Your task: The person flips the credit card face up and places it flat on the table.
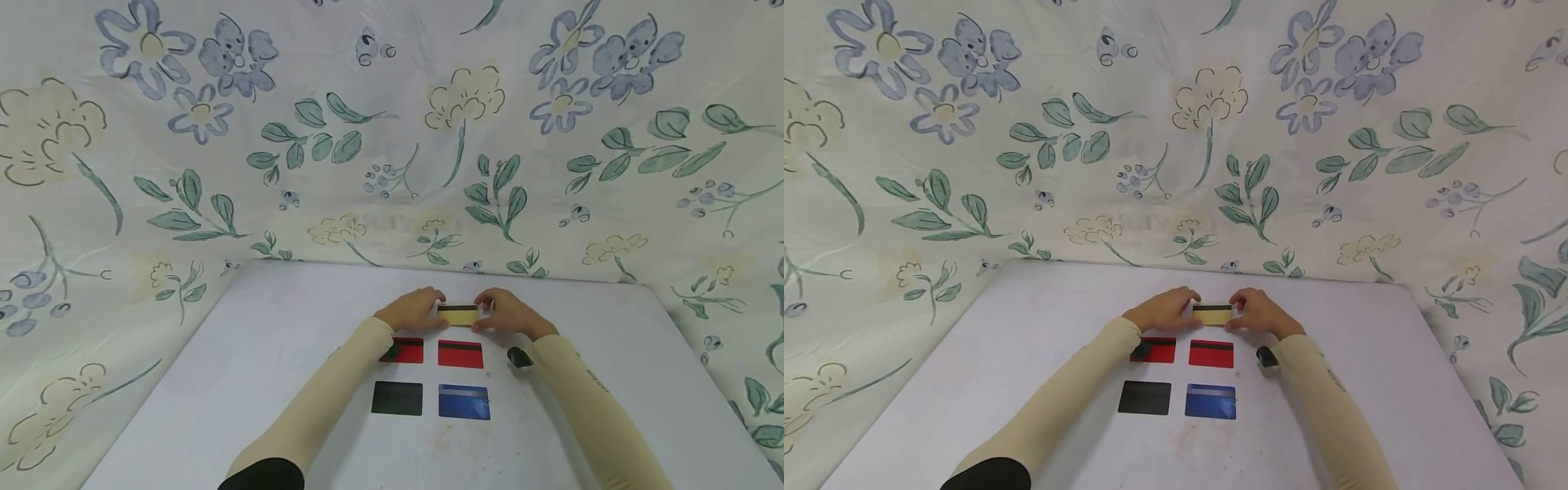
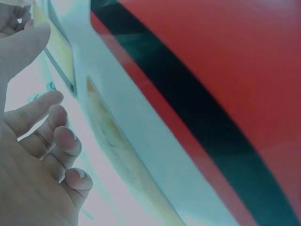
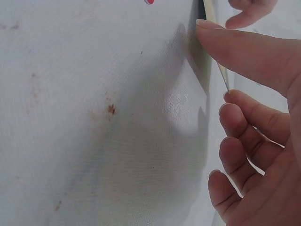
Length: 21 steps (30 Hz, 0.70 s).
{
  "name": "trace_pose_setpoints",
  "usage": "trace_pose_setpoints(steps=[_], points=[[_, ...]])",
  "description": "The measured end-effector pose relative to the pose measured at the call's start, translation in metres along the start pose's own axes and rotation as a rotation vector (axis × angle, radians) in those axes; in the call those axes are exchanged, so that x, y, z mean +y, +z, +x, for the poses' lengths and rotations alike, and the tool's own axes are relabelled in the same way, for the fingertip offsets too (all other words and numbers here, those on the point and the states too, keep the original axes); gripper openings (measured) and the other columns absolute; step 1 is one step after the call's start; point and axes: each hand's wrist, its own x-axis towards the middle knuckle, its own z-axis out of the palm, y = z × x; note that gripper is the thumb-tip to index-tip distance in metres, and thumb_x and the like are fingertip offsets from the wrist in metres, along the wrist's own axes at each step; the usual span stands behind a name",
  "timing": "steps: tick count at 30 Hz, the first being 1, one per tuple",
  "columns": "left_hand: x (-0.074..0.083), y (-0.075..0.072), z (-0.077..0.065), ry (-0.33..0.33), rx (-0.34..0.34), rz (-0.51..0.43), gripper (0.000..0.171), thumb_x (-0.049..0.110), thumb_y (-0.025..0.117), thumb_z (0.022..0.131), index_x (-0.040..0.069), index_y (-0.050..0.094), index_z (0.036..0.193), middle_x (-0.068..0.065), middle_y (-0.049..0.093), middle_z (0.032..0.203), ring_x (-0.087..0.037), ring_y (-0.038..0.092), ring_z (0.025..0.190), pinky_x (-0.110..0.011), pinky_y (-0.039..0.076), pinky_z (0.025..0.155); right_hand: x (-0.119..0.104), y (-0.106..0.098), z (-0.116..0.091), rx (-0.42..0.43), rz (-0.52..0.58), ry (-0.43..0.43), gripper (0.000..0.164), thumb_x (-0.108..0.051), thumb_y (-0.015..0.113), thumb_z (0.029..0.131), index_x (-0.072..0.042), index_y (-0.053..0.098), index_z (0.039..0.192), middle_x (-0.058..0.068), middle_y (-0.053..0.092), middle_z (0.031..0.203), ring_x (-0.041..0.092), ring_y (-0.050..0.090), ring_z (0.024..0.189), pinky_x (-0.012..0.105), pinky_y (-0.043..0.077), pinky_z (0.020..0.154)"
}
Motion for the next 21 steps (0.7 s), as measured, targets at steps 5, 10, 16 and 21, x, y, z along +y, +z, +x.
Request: trace_pose_setpoints(steps=[5,10,16,21], points=[[0.003,-0.002,0.003,0.037,0.013,0.008,0.056,0.041,0.069,0.097,0.010,0.058,0.142,-0.007,0.066,0.130,-0.019,0.062,0.114,-0.035,0.050,0.109,0.000,-0.002,-0.002,0.000,-0.001,-0.015,0.057,-0.025,0.087,0.083,0.000,0.064,0.128,0.012,0.060,0.107,0.025,0.053,0.101,0.033,0.049,0.085],[0.006,-0.002,0.006,0.035,0.019,0.017,0.057,0.044,0.069,0.097,0.011,0.058,0.142,-0.006,0.066,0.131,-0.018,0.062,0.114,-0.035,0.051,0.108,0.001,-0.003,-0.002,0.008,-0.005,-0.040,0.055,-0.024,0.086,0.083,0.001,0.064,0.127,0.012,0.058,0.104,0.026,0.053,0.098,0.032,0.048,0.080],[0.011,-0.003,0.006,0.038,0.021,0.023,0.058,0.044,0.070,0.097,0.011,0.058,0.143,-0.006,0.066,0.131,-0.019,0.062,0.116,-0.035,0.051,0.109,0.002,-0.006,0.001,0.015,0.001,-0.050,0.056,-0.026,0.086,0.083,0.000,0.064,0.128,0.012,0.058,0.105,0.025,0.052,0.098,0.031,0.047,0.077],[0.014,-0.005,0.007,0.057,0.027,0.044,0.059,0.046,0.069,0.097,0.012,0.057,0.143,-0.006,0.066,0.129,-0.018,0.062,0.114,-0.035,0.051,0.108,0.001,-0.008,0.002,0.018,0.004,-0.077,0.054,-0.025,0.086,0.083,-0.001,0.065,0.127,0.012,0.058,0.105,0.025,0.051,0.097,0.031,0.046,0.077]])
